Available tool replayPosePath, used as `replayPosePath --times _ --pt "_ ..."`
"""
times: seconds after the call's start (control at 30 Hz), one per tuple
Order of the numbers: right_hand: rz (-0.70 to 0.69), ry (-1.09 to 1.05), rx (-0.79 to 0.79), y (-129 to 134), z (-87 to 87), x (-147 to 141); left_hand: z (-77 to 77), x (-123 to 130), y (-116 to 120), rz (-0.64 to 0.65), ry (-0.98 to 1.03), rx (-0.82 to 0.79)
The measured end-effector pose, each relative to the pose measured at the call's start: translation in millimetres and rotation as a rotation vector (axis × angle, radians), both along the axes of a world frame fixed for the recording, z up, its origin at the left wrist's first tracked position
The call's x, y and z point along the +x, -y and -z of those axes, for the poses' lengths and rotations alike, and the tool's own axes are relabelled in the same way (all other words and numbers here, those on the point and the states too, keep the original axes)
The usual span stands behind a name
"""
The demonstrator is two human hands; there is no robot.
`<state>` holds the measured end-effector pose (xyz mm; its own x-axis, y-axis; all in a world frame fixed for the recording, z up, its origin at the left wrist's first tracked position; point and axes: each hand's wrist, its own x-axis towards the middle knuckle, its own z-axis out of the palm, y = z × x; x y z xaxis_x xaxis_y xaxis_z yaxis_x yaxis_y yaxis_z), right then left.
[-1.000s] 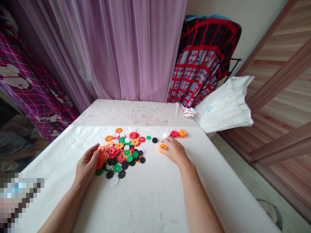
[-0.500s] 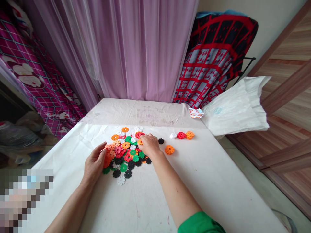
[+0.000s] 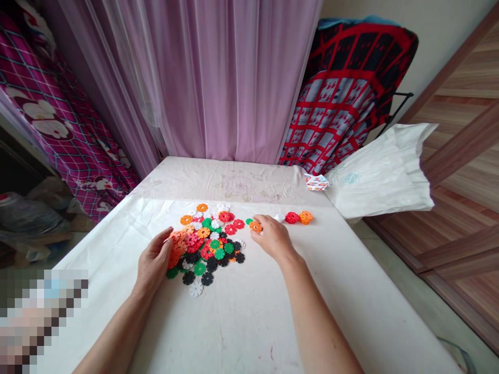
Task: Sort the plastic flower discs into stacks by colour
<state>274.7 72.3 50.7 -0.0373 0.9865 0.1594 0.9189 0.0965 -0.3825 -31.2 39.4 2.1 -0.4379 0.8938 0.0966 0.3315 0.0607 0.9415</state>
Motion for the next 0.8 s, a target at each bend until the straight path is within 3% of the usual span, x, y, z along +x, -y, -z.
replayPosePath --times 0.1,0.2,0.5,0.63,0.8 --pt "0.108 -0.053 -0.011 15.4 6.7 43.6 1.6 -0.3 -1.3 0.002 -0.010 0.015" --pt "0.138 -0.070 -0.020 24.0 15.0 63.9 2.8 -0.8 -2.0 0.009 -0.024 0.026" --pt "0.066 -0.017 0.011 20.5 22.3 57.9 -1.0 -2.3 -0.3 0.013 -0.045 0.001" --pt "0.058 0.009 -0.013 22.6 19.7 57.1 -0.6 -2.4 -0.2 0.017 -0.050 0.016" --pt "0.094 0.000 0.070 22.0 11.6 50.9 -0.2 -1.2 -0.3 0.022 -0.030 0.020"
